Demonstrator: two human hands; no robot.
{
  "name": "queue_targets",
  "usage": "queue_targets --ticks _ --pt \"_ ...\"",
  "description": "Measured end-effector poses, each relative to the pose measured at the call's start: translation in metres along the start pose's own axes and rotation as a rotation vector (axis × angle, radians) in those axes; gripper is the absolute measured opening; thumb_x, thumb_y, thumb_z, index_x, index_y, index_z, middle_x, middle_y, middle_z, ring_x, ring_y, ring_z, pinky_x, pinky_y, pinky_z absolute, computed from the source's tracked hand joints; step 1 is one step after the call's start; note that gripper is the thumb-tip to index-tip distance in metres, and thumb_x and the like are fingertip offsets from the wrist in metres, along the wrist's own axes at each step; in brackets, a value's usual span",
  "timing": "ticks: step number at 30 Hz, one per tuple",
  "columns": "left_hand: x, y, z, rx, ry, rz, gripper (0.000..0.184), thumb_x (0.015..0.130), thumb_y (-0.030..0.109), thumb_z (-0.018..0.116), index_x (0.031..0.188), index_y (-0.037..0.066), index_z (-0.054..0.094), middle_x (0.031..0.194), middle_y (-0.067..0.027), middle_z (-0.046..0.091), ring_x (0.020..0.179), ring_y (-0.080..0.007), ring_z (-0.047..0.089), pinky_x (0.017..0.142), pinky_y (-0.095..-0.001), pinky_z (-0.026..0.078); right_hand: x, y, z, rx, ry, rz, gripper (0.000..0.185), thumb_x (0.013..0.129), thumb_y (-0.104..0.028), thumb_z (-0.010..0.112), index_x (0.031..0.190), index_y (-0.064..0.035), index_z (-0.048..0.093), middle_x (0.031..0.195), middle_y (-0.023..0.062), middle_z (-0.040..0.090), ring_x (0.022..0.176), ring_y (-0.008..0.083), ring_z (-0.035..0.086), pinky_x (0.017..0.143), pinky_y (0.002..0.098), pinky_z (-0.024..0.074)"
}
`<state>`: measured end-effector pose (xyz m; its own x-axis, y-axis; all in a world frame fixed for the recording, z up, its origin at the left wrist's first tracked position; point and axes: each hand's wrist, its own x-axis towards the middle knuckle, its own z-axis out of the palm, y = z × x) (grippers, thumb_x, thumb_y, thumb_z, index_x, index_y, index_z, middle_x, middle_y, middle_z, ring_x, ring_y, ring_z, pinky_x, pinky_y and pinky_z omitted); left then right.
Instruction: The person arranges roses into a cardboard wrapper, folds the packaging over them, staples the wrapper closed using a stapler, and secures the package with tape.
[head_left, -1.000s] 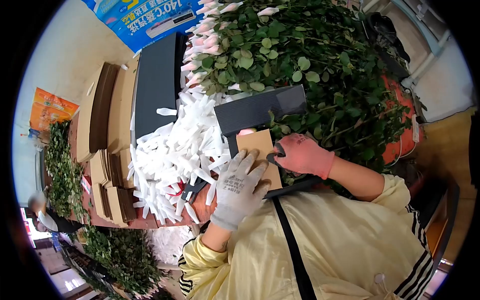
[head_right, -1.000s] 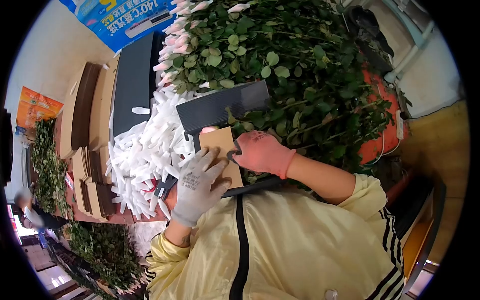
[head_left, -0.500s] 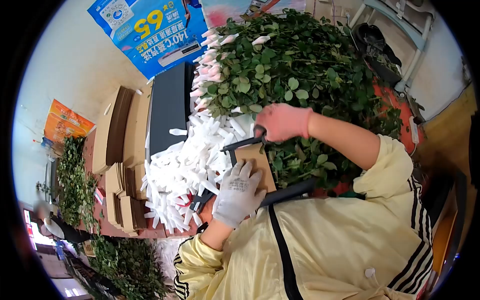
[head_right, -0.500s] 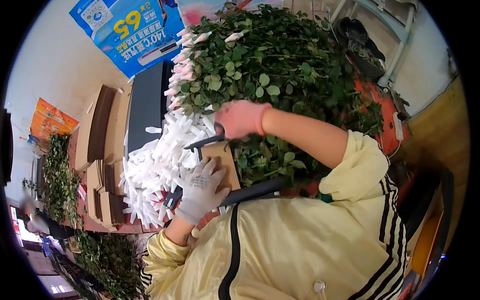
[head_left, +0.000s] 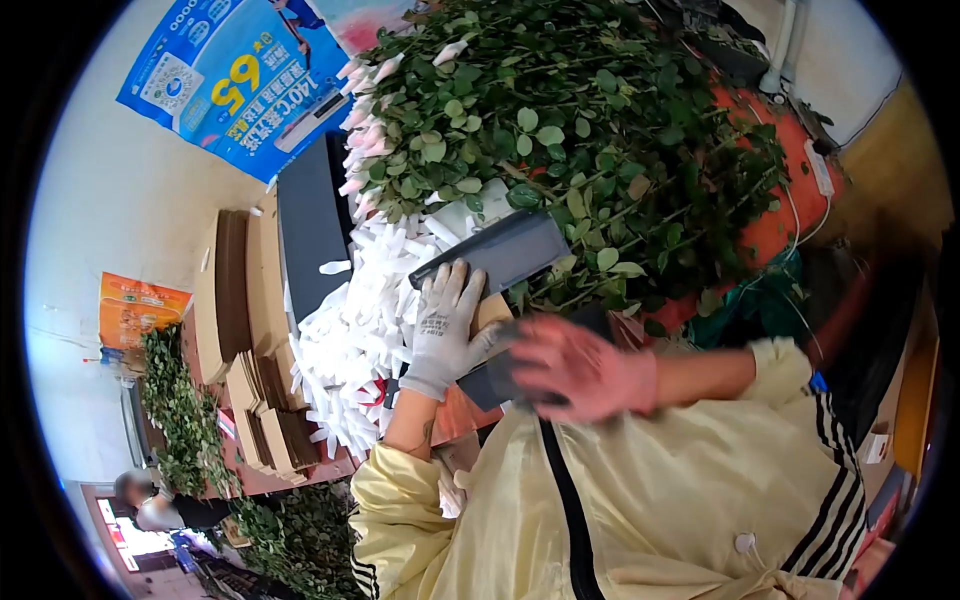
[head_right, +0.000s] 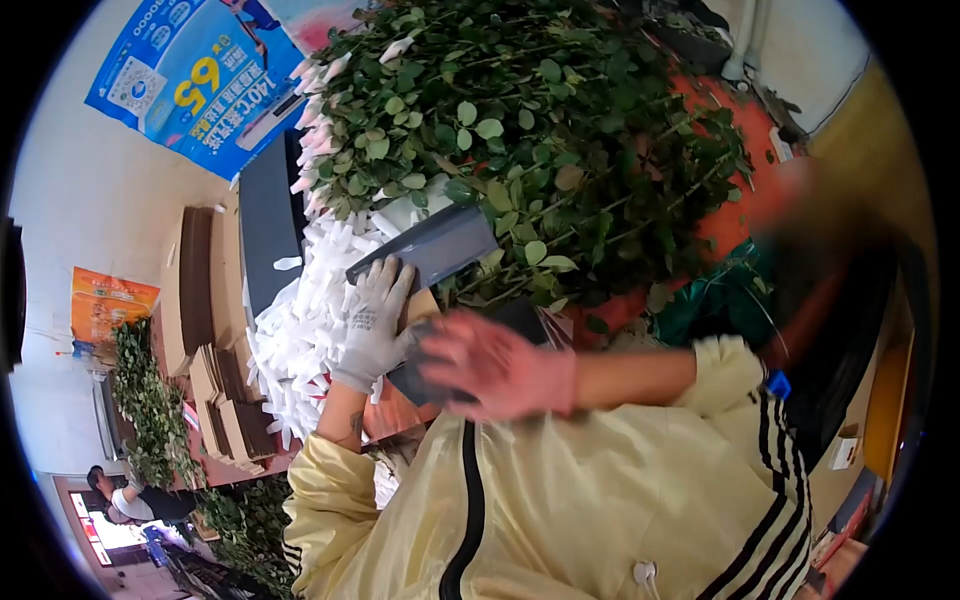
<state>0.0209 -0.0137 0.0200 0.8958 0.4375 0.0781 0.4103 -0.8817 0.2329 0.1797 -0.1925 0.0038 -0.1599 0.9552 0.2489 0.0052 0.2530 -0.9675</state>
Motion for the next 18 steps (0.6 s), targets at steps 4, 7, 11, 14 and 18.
queue_targets --ticks 4,7,11,14,18 --pt "-0.003 0.006 0.003 0.037 0.025 -0.047 0.070 0.080 0.044 0.058 0.134 0.002 0.040 0.140 -0.0246 0.033 0.131 -0.0424 0.027 0.109 -0.0512 0.016 -0.042 0.021 -0.007 0.607 -0.095 0.421 0.025 0.085 -0.017 0.060 0.107 -0.0042 0.059 0.116 0.0104 0.057 0.115 0.0264 0.051 0.102 0.0380 0.0391" --pt "-0.005 0.015 -0.003 0.049 -0.032 -0.060 0.064 0.082 0.038 0.057 0.134 0.003 0.041 0.140 -0.0249 0.034 0.131 -0.0427 0.028 0.109 -0.0509 0.018 -0.055 0.097 0.000 1.380 0.312 0.629 0.025 0.091 -0.013 0.053 0.113 -0.0026 0.057 0.114 0.0101 0.057 0.108 0.0212 0.055 0.099 0.0369 0.0423" --pt "-0.003 0.019 -0.014 0.023 -0.094 -0.095 0.061 0.082 0.037 0.058 0.132 0.003 0.044 0.139 -0.0252 0.036 0.130 -0.0429 0.031 0.108 -0.0471 0.023 -0.043 0.088 0.001 1.348 0.050 0.492 0.041 0.090 -0.015 0.054 0.129 -0.0076 0.046 0.132 0.0109 0.047 0.121 0.0247 0.046 0.103 0.0418 0.0378" --pt "0.006 0.003 -0.031 0.017 -0.213 -0.080 0.057 0.088 0.040 0.051 0.131 0.002 0.047 0.139 -0.0238 0.037 0.130 -0.0408 0.033 0.108 -0.0419 0.025 -0.019 0.039 -0.004 1.431 -0.175 0.179 0.046 0.089 -0.010 0.047 0.135 -0.0101 0.041 0.138 0.0122 0.042 0.128 0.0290 0.040 0.106 0.0444 0.0315" --pt "0.006 -0.011 -0.051 -0.485 -0.283 -0.095 0.055 0.096 0.047 0.034 0.127 0.005 0.051 0.139 -0.0237 0.038 0.131 -0.0394 0.032 0.108 -0.0424 0.026 0.018 0.023 -0.006 1.604 -0.035 0.172 0.051 0.087 -0.010 0.048 0.137 -0.0127 0.040 0.141 0.0108 0.040 0.131 0.0291 0.036 0.109 0.0443 0.0270"
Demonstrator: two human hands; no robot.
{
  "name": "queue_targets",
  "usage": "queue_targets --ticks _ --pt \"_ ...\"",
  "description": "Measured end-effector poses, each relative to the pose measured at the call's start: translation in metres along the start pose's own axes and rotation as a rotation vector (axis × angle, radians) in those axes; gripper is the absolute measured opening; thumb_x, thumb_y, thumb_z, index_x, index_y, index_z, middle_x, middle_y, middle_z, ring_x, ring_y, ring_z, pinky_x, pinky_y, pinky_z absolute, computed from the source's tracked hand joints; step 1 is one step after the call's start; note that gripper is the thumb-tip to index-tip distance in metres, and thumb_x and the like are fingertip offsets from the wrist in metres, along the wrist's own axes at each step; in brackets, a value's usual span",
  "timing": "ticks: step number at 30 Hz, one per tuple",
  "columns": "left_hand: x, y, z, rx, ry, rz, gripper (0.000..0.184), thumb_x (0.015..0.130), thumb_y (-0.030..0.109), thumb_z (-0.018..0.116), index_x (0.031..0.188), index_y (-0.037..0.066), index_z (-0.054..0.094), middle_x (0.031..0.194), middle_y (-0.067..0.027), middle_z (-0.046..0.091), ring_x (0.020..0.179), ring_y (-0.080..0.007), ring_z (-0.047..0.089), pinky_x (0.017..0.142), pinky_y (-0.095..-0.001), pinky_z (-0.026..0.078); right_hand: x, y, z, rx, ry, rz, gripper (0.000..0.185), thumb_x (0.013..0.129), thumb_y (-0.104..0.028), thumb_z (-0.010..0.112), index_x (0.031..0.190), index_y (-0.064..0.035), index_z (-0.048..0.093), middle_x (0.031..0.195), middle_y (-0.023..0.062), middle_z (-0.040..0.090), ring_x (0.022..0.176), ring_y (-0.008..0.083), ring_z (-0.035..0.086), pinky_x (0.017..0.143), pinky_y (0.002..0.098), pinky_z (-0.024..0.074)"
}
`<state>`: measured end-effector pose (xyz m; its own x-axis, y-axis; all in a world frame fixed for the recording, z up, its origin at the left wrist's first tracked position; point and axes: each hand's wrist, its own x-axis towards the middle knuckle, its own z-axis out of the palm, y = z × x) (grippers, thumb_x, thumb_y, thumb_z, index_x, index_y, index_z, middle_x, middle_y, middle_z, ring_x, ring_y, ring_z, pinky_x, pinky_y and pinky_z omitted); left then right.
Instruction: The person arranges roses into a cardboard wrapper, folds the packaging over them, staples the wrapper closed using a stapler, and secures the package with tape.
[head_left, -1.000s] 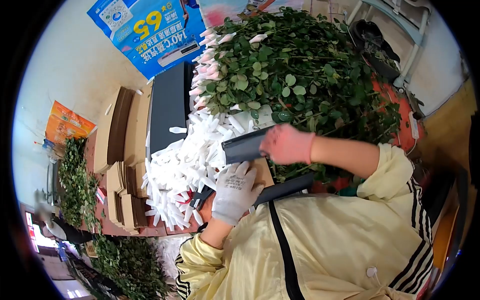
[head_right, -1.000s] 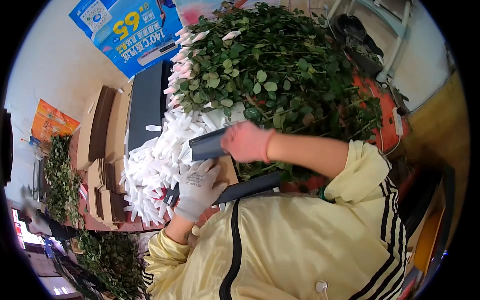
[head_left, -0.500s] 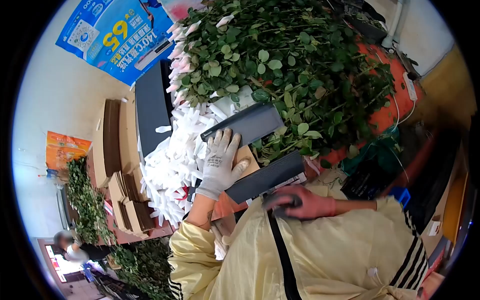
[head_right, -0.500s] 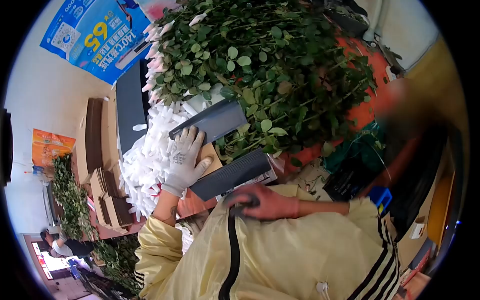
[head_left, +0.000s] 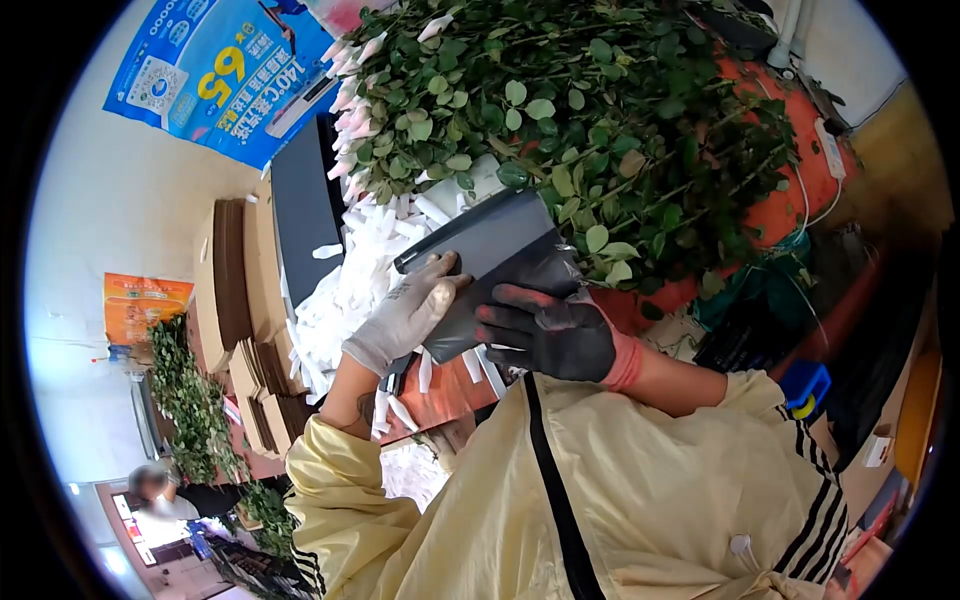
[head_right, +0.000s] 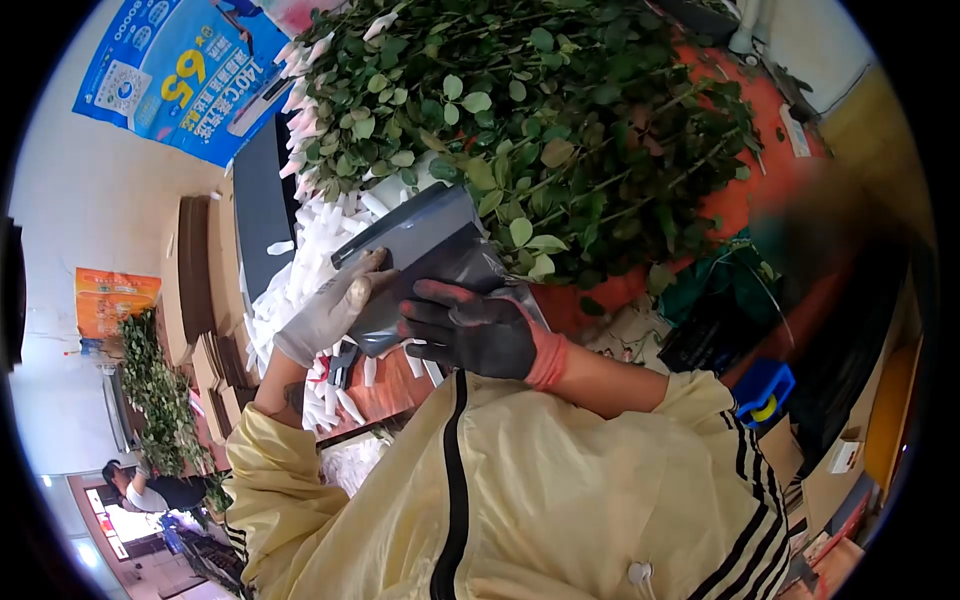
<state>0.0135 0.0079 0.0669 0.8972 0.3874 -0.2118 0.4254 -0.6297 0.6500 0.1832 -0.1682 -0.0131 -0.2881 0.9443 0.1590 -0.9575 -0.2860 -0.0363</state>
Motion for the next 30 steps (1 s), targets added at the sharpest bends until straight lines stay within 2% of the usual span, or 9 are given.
queue_targets --ticks 2,6,12,14,15,18,22,23,30 --pt "0.000 0.004 0.001 0.042 -0.024 -0.002 0.057 0.094 0.049 0.038 0.120 0.002 0.056 0.138 -0.0247 0.039 0.132 -0.0393 0.030 0.108 -0.0420 0.026 0.009 0.002 0.002 0.148 0.077 -0.027 0.049 0.085 -0.012 0.055 0.133 -0.0119 0.044 0.131 0.0101 0.051 0.125 0.0275 0.044 0.105 0.0445 0.0337" --pt "0.014 -0.003 0.016 0.277 0.072 -0.054 0.030 0.086 0.025 0.056 0.090 -0.004 0.059 0.132 -0.0234 0.045 0.121 -0.0392 0.044 0.100 -0.0412 0.036 0.012 -0.001 0.001 0.049 0.204 -0.052 0.042 0.088 -0.013 0.056 0.129 -0.0093 0.046 0.124 0.0085 0.054 0.115 0.0243 0.052 0.100 0.0393 0.0402" --pt "0.016 0.008 0.019 0.341 0.197 -0.021 0.022 0.081 0.017 0.058 0.078 -0.004 0.058 0.120 -0.0198 0.055 0.103 -0.0377 0.054 0.089 -0.0424 0.042 -0.081 -0.080 -0.012 -1.601 0.710 -0.454 0.037 0.088 -0.005 0.053 0.124 0.0025 0.048 0.119 0.0113 0.055 0.104 0.0185 0.057 0.094 0.0311 0.0439" --pt "0.013 0.005 0.021 0.319 0.188 -0.004 0.021 0.081 0.017 0.058 0.076 -0.004 0.058 0.117 -0.0196 0.056 0.101 -0.0375 0.054 0.087 -0.0427 0.043 -0.069 -0.070 0.051 -1.256 0.660 -0.912 0.038 0.082 -0.006 0.056 0.119 0.0033 0.052 0.119 0.0108 0.056 0.105 0.0206 0.057 0.093 0.0332 0.0448" --pt "0.013 0.001 0.021 0.321 0.215 0.034 0.020 0.080 0.017 0.058 0.077 -0.003 0.058 0.116 -0.0198 0.057 0.101 -0.0377 0.054 0.087 -0.0430 0.043 -0.065 -0.056 0.063 -1.315 0.567 -0.824 0.040 0.081 -0.011 0.057 0.118 0.0014 0.053 0.119 0.0119 0.056 0.107 0.0227 0.056 0.094 0.0345 0.0436" --pt "0.017 -0.011 0.024 0.351 0.270 0.139 0.019 0.080 0.016 0.059 0.080 -0.003 0.059 0.112 -0.0202 0.058 0.101 -0.0378 0.053 0.087 -0.0436 0.042 -0.023 -0.053 0.087 -2.437 0.183 -0.616 0.047 0.078 -0.026 0.060 0.120 -0.0046 0.052 0.119 0.0160 0.054 0.112 0.0307 0.052 0.099 0.0403 0.0384" --pt "0.013 -0.012 0.022 0.328 0.285 0.204 0.021 0.080 0.016 0.059 0.088 -0.003 0.059 0.111 -0.0207 0.059 0.104 -0.0373 0.052 0.091 -0.0438 0.041 0.050 -0.041 0.034 -2.904 0.160 -0.454 0.051 0.074 -0.038 0.065 0.114 -0.0076 0.056 0.127 0.0135 0.051 0.121 0.0317 0.044 0.104 0.0426 0.0318" --pt "0.013 -0.006 0.018 0.299 0.204 0.109 0.025 0.081 0.018 0.060 0.091 -0.005 0.059 0.114 -0.0207 0.058 0.108 -0.0370 0.051 0.094 -0.0432 0.039 0.071 -0.050 0.043 -2.874 0.127 0.132 0.050 0.076 -0.040 0.063 0.113 -0.0085 0.056 0.129 0.0133 0.050 0.124 0.0300 0.043 0.105 0.0412 0.0303" --pt "0.003 -0.014 0.001 0.410 0.244 0.207 0.020 0.081 0.016 0.060 0.089 -0.002 0.058 0.116 -0.0213 0.055 0.112 -0.0379 0.050 0.095 -0.0435 0.040 0.075 -0.067 -0.002 -2.845 0.040 -0.021 0.045 0.078 -0.037 0.062 0.115 -0.0135 0.055 0.124 0.0104 0.055 0.121 0.0246 0.047 0.103 0.0402 0.0319"
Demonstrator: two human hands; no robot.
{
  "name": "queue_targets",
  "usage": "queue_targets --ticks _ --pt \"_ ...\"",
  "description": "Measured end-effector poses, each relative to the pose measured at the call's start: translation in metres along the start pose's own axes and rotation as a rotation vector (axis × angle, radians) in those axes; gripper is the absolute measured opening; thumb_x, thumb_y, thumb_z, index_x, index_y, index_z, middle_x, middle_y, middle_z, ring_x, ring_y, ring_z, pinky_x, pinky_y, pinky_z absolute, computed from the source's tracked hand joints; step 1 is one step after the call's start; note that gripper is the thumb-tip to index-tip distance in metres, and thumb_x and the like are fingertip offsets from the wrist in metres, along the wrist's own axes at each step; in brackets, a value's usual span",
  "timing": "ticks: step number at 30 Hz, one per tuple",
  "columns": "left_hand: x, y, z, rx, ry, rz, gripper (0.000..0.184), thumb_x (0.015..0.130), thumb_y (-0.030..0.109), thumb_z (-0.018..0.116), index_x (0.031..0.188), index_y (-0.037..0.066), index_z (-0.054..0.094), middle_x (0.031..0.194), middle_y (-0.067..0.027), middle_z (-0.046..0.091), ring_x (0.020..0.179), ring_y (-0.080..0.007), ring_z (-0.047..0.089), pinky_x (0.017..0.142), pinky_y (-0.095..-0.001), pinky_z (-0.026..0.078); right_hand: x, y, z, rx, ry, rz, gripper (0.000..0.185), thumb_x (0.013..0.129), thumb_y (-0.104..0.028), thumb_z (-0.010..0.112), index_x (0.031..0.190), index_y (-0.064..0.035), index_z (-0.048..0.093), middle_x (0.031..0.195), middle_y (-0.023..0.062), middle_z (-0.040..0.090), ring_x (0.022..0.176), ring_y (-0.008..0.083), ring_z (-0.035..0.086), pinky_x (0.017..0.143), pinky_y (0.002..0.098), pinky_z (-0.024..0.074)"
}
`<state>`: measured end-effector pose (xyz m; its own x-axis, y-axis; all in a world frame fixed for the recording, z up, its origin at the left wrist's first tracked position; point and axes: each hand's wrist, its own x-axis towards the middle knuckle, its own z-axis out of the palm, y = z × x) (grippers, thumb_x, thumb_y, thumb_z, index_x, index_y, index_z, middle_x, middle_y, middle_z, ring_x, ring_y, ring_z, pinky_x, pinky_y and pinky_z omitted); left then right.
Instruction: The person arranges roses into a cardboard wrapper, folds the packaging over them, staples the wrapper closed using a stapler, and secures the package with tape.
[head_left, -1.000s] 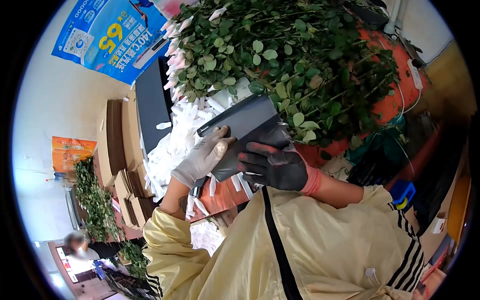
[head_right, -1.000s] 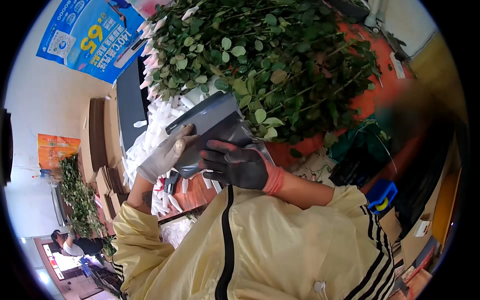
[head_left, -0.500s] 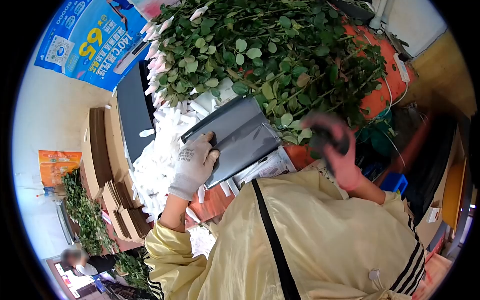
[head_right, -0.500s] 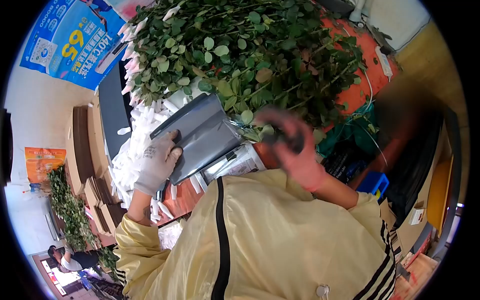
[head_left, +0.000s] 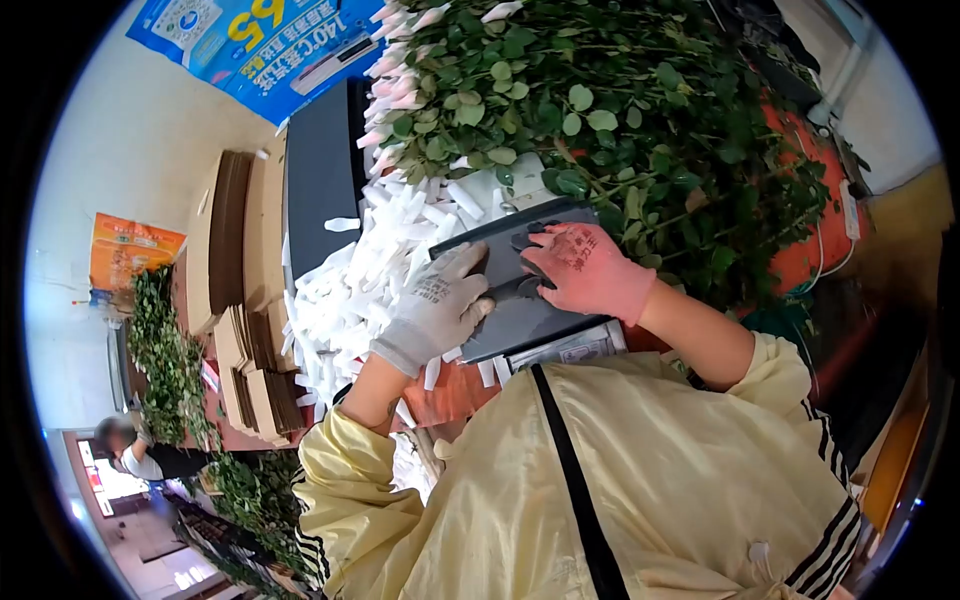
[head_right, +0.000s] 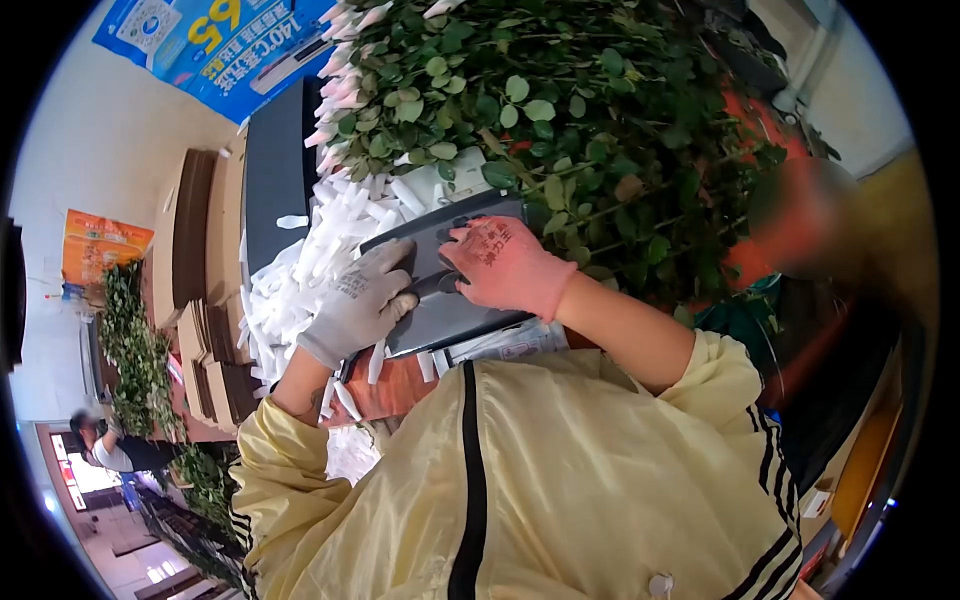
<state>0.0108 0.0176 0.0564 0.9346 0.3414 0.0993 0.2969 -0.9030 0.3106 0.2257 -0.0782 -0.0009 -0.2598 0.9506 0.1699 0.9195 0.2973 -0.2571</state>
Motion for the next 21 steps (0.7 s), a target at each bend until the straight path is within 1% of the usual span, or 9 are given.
queue_targets --ticks 2,3,7,10,12,15,18,19,21 --pt "0.002 -0.012 0.004 -0.071 -0.029 0.075 0.023 0.081 0.020 0.060 0.094 0.000 0.060 0.115 -0.0165 0.057 0.112 -0.0335 0.052 0.094 -0.0413 0.041 0.007 -0.004 -0.019 0.082 -0.114 0.047 0.043 0.078 -0.037 0.061 0.114 -0.0135 0.056 0.123 0.0101 0.056 0.119 0.0231 0.048 0.103 0.0383 0.0318" --pt "0.000 -0.015 0.008 -0.058 -0.023 0.083 0.025 0.082 0.020 0.059 0.096 0.000 0.060 0.112 -0.0158 0.058 0.110 -0.0328 0.053 0.093 -0.0400 0.043 0.003 -0.003 -0.015 -0.055 0.041 -0.027 0.041 0.079 -0.036 0.061 0.112 -0.0128 0.057 0.121 0.0102 0.057 0.117 0.0232 0.050 0.103 0.0365 0.0327" --pt "0.004 -0.022 0.012 -0.070 -0.046 0.050 0.026 0.082 0.020 0.058 0.098 0.000 0.061 0.110 -0.0161 0.059 0.108 -0.0331 0.054 0.091 -0.0398 0.044 0.003 0.007 0.004 -0.103 0.098 -0.045 0.041 0.078 -0.034 0.061 0.112 -0.0120 0.055 0.119 0.0093 0.058 0.113 0.0235 0.053 0.099 0.0383 0.0359" --pt "0.006 -0.018 0.007 -0.104 -0.084 -0.038 0.027 0.082 0.021 0.059 0.098 0.000 0.061 0.108 -0.0160 0.060 0.108 -0.0325 0.054 0.090 -0.0404 0.044 0.002 0.012 0.018 0.017 0.105 0.000 0.040 0.077 -0.033 0.062 0.111 -0.0132 0.055 0.116 0.0080 0.059 0.111 0.0224 0.054 0.096 0.0392 0.0381" --pt "0.017 -0.011 -0.012 -0.161 -0.290 -0.185 0.028 0.081 0.023 0.060 0.099 0.001 0.061 0.107 -0.0149 0.060 0.105 -0.0319 0.055 0.089 -0.0401 0.044 0.001 0.009 0.015 0.020 0.109 0.027 0.039 0.076 -0.032 0.063 0.110 -0.0135 0.055 0.114 0.0078 0.059 0.111 0.0221 0.054 0.094 0.0391 0.0390" --pt "0.003 -0.026 0.001 -0.078 -0.019 0.070 0.028 0.080 0.024 0.061 0.097 0.002 0.062 0.105 -0.0134 0.061 0.103 -0.0312 0.055 0.088 -0.0395 0.044 0.003 0.010 0.010 -0.005 0.135 0.061 0.038 0.075 -0.031 0.063 0.108 -0.0135 0.056 0.113 0.0073 0.059 0.109 0.0219 0.055 0.093 0.0392 0.0401" --pt "0.005 -0.033 0.008 -0.160 -0.077 0.009 0.026 0.080 0.024 0.062 0.095 0.002 0.063 0.105 -0.0122 0.061 0.104 -0.0306 0.055 0.089 -0.0388 0.044 0.017 0.001 -0.006 0.010 -0.105 0.125 0.038 0.074 -0.032 0.064 0.107 -0.0132 0.055 0.115 0.0062 0.058 0.109 0.0239 0.054 0.092 0.0405 0.0397" --pt "0.002 -0.034 0.011 -0.172 -0.099 -0.003 0.026 0.080 0.024 0.062 0.095 0.002 0.063 0.105 -0.0122 0.061 0.104 -0.0306 0.055 0.089 -0.0388 0.044 0.016 -0.001 0.004 -0.162 0.194 0.004 0.042 0.074 -0.036 0.063 0.109 -0.0140 0.054 0.114 0.0058 0.059 0.111 0.0257 0.053 0.092 0.0413 0.0383" --pt "0.001 -0.034 0.017 -0.162 -0.049 0.005 0.025 0.080 0.023 0.061 0.093 0.002 0.063 0.106 -0.0118 0.061 0.102 -0.0311 0.056 0.089 -0.0393 0.044 0.001 -0.024 0.018 -0.171 0.233 -0.024 0.041 0.075 -0.037 0.062 0.107 -0.0141 0.053 0.110 0.0056 0.058 0.107 0.0256 0.053 0.089 0.0418 0.0384"
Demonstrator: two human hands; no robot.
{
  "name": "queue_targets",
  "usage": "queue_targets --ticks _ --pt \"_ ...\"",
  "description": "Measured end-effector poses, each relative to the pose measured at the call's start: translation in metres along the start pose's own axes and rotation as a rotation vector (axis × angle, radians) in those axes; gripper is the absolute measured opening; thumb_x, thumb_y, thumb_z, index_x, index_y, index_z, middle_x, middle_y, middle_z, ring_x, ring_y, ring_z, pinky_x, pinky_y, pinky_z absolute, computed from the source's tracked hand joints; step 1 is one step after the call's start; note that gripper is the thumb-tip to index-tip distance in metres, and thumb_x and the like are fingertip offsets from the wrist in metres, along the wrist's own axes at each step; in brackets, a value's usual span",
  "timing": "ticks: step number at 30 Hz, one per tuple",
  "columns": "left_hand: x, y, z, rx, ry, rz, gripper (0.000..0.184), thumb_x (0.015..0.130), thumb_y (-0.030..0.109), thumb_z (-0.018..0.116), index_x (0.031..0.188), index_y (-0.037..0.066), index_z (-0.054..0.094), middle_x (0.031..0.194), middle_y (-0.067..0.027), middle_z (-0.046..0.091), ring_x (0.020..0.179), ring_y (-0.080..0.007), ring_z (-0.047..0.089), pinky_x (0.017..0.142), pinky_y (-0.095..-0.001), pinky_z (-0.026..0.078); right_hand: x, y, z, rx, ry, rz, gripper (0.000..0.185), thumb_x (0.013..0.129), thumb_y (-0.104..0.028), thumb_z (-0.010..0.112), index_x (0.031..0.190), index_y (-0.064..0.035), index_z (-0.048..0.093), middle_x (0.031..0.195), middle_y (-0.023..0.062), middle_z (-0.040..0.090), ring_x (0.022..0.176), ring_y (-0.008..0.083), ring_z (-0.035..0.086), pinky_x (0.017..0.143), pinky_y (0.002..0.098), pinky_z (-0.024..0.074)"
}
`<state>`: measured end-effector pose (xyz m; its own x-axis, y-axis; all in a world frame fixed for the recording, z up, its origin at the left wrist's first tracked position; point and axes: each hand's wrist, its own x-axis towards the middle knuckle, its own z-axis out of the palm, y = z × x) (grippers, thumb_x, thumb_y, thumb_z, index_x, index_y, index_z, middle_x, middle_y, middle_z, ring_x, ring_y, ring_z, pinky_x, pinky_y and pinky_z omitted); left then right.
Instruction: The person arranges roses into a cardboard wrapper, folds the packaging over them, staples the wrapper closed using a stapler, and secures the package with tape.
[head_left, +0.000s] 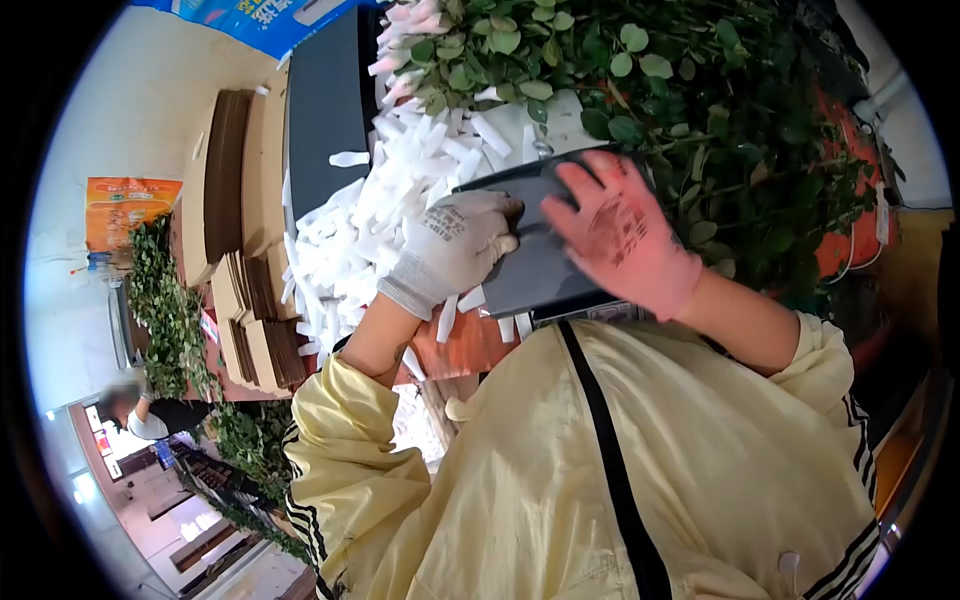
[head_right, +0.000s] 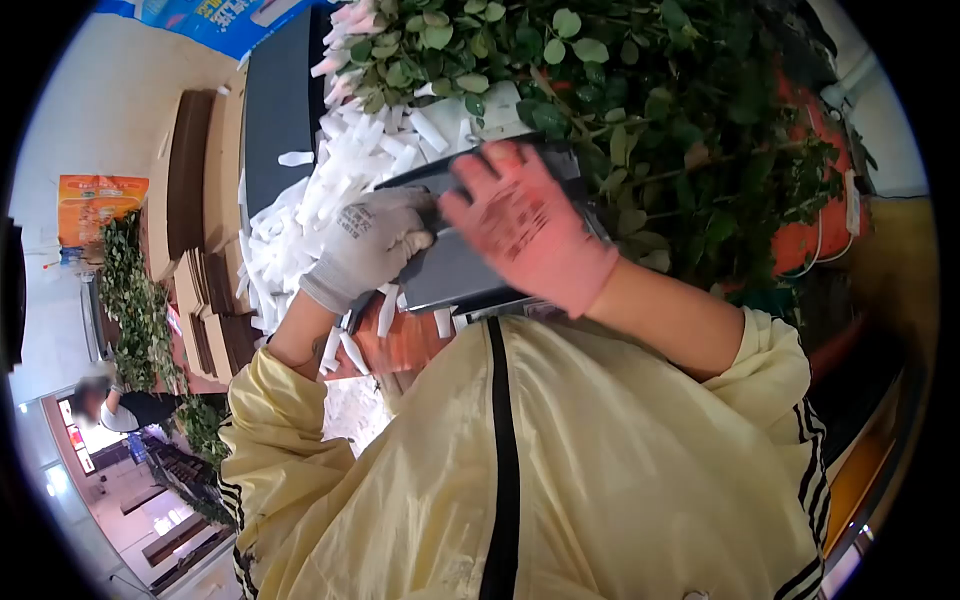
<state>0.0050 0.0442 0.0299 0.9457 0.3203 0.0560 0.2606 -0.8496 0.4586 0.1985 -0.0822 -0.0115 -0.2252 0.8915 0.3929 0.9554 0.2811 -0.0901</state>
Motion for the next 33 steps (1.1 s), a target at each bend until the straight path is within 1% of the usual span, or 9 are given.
queue_targets --ticks 3,6,11,17,18,22,25,29,33 --pt "-0.009 0.003 0.005 0.015 0.120 0.045 0.018 0.079 0.018 0.062 0.090 0.003 0.063 0.103 -0.0111 0.062 0.098 -0.0308 0.058 0.086 -0.0399 0.045 0.011 -0.030 0.000 -0.055 0.136 -0.084 0.039 0.077 -0.040 0.060 0.105 -0.0143 0.051 0.100 0.0053 0.058 0.099 0.0253 0.055 0.084 0.0427 0.0386" --pt "-0.051 0.016 0.007 0.204 0.524 -0.244 0.014 0.075 0.011 0.064 0.087 0.005 0.062 0.095 -0.0109 0.062 0.090 -0.0288 0.058 0.078 -0.0392 0.044 0.034 -0.032 0.009 0.128 -0.169 0.160 0.041 0.073 -0.041 0.064 0.105 -0.0169 0.055 0.109 0.0057 0.059 0.101 0.0225 0.056 0.088 0.0405 0.0370" --pt "-0.139 -0.014 0.078 0.318 0.074 -0.871 0.044 0.071 0.030 0.070 0.106 0.006 0.058 0.097 -0.0128 0.061 0.093 -0.0331 0.056 0.081 -0.0437 0.044 0.034 -0.027 0.011 0.155 -0.175 0.102 0.040 0.071 -0.040 0.066 0.100 -0.0159 0.053 0.097 0.0019 0.059 0.092 0.0223 0.058 0.078 0.0393 0.0388" --pt "-0.114 -0.048 0.085 0.423 0.105 -0.812 0.085 0.063 0.044 0.077 0.131 0.008 0.041 0.113 -0.0178 0.054 0.104 -0.0355 0.054 0.088 -0.0445 0.043 0.034 -0.027 0.008 0.177 -0.190 0.096 0.038 0.077 -0.041 0.060 0.098 -0.0112 0.050 0.094 0.0067 0.059 0.089 0.0274 0.057 0.073 0.0439 0.0393" --pt "-0.109 -0.048 0.081 0.326 0.033 -0.885 0.091 0.058 0.024 0.075 0.137 0.010 0.033 0.115 -0.0209 0.054 0.110 -0.0373 0.051 0.093 -0.0426 0.042 0.037 -0.027 0.007 0.187 -0.203 0.112 0.038 0.077 -0.041 0.061 0.098 -0.0110 0.050 0.093 0.0069 0.059 0.088 0.0280 0.057 0.073 0.0443 0.0393" --pt "-0.120 -0.070 0.049 -0.241 0.035 -1.027 0.105 0.053 0.011 0.073 0.142 -0.001 0.018 0.132 -0.0270 0.043 0.123 -0.0369 0.044 0.101 -0.0354 0.038 0.038 -0.025 0.011 0.242 -0.254 0.134 0.038 0.076 -0.041 0.061 0.097 -0.0111 0.050 0.093 0.0068 0.059 0.087 0.0292 0.058 0.073 0.0449 0.0398" --pt "-0.138 -0.048 0.023 -0.484 0.316 -0.898 0.094 0.053 0.010 0.075 0.135 -0.003 0.029 0.113 -0.0231 0.053 0.107 -0.0354 0.053 0.093 -0.0409 0.043 0.035 -0.025 0.016 0.190 -0.168 0.161 0.031 0.074 -0.039 0.064 0.090 -0.0152 0.053 0.090 0.0024 0.058 0.088 0.0217 0.058 0.073 0.0397 0.0403" --pt "-0.127 0.039 0.024 0.321 -0.357 -0.465 0.051 0.060 0.024 0.076 0.105 0.013 0.057 0.099 -0.0082 0.056 0.095 -0.0257 0.055 0.087 -0.0409 0.042 0.041 -0.023 0.005 0.255 -0.218 0.173 0.030 0.075 -0.039 0.063 0.092 -0.0154 0.054 0.089 0.0018 0.059 0.089 0.0217 0.058 0.075 0.0395 0.0404" --pt "-0.168 0.043 0.100 0.297 -0.234 -0.144 0.022 0.071 0.018 0.059 0.093 0.021 0.062 0.100 -0.0045 0.057 0.104 -0.0240 0.053 0.094 -0.0423 0.040 0.039 -0.025 0.008 0.269 -0.216 0.169 0.036 0.077 -0.041 0.060 0.096 -0.0112 0.053 0.092 0.0062 0.061 0.089 0.0279 0.059 0.074 0.0438 0.0420"
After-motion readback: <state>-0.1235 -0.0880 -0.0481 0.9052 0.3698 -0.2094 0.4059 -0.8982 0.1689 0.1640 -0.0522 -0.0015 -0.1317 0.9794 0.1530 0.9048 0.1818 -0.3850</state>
